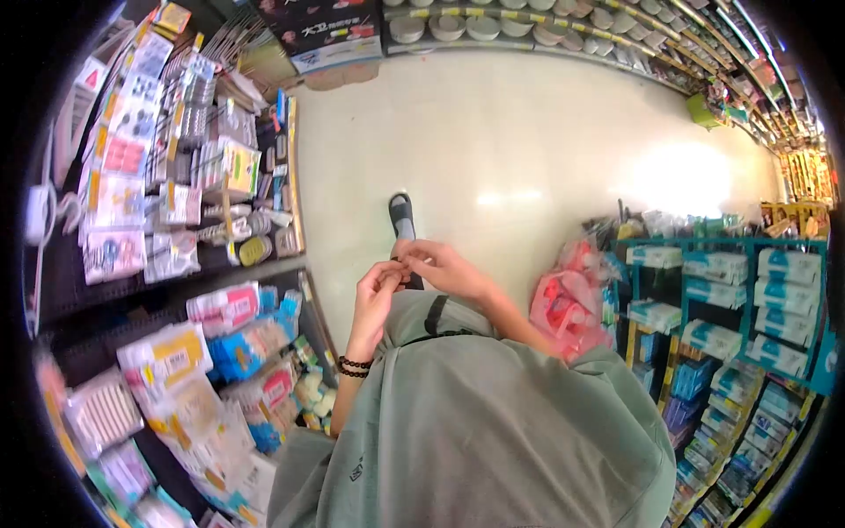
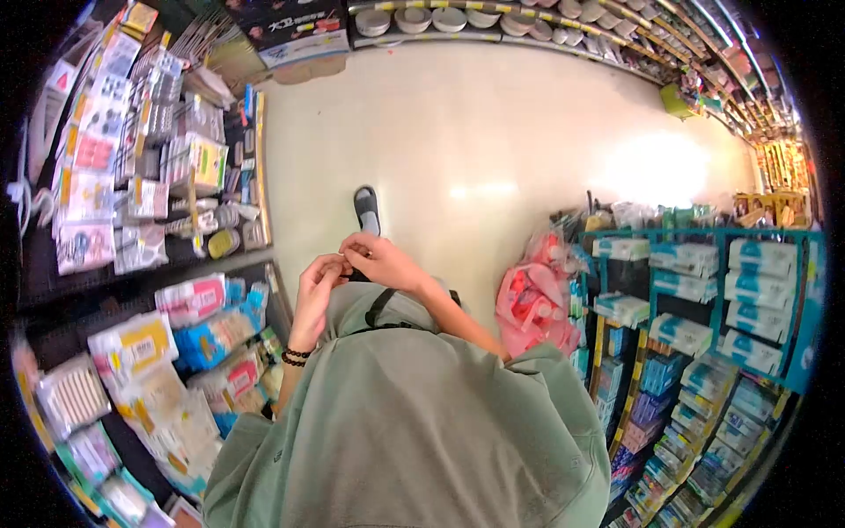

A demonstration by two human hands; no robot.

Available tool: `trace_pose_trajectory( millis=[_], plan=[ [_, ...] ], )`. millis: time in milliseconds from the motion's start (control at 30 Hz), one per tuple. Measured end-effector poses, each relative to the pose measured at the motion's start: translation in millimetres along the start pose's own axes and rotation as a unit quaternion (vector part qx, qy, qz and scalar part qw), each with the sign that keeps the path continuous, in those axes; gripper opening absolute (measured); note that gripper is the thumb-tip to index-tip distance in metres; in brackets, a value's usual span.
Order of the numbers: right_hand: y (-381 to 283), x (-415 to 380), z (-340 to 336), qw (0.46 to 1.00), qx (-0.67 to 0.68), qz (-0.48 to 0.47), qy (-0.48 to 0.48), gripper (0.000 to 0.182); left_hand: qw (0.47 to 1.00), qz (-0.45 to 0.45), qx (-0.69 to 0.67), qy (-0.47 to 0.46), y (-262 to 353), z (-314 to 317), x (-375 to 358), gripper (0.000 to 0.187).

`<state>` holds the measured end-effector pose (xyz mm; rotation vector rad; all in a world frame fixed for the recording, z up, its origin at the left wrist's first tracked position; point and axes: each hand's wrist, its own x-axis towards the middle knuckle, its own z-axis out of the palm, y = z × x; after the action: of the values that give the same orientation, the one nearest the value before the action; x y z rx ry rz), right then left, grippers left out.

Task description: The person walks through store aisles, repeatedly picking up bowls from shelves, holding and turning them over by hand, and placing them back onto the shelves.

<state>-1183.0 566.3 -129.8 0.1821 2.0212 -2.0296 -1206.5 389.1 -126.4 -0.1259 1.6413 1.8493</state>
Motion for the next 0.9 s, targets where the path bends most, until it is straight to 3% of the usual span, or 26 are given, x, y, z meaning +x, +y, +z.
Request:
trace_pose_trajectory(
  millis=[167, 300, 467, 633, 733, 833, 900],
  plan=[
    [-39, 131, -63, 0.997, -0.059, 0.002, 0.053, 0.024, 0.999, 0.032, -0.005, 0.002, 97, -23, 138, 0.017],
    [-97, 220, -98, 0.993, 0.063, 0.014, 0.098, 0.024, 0.994, 0.105, 0.003, 0.015, 185, -38, 236, 0.013],
    [-136, 298, -136, 0.991, 0.1, 0.029, 0.088, 0.025, 0.985, 0.17, 0.031, 0.028, 265, -43, 325, 0.011],
    [-154, 398, -173, 0.981, 0.156, 0.058, 0.103, 0.023, 0.982, 0.164, 0.089, 0.005, 295, -31, 395, 0.011],
    [-162, 463, -192, 0.976, 0.2, 0.041, 0.078, 0.022, 0.986, 0.1, 0.13, -0.032, 301, -25, 436, 0.014],
    [-169, 537, -218, 0.982, 0.181, 0.036, 0.027, 0.02, 0.964, 0.129, 0.198, -0.125, 311, -24, 487, 0.018],
    [-188, 584, -236, 0.984, 0.175, 0.021, 0.002, 0.02, 0.964, 0.117, 0.202, -0.13, 339, -26, 523, 0.018]
  ],
)
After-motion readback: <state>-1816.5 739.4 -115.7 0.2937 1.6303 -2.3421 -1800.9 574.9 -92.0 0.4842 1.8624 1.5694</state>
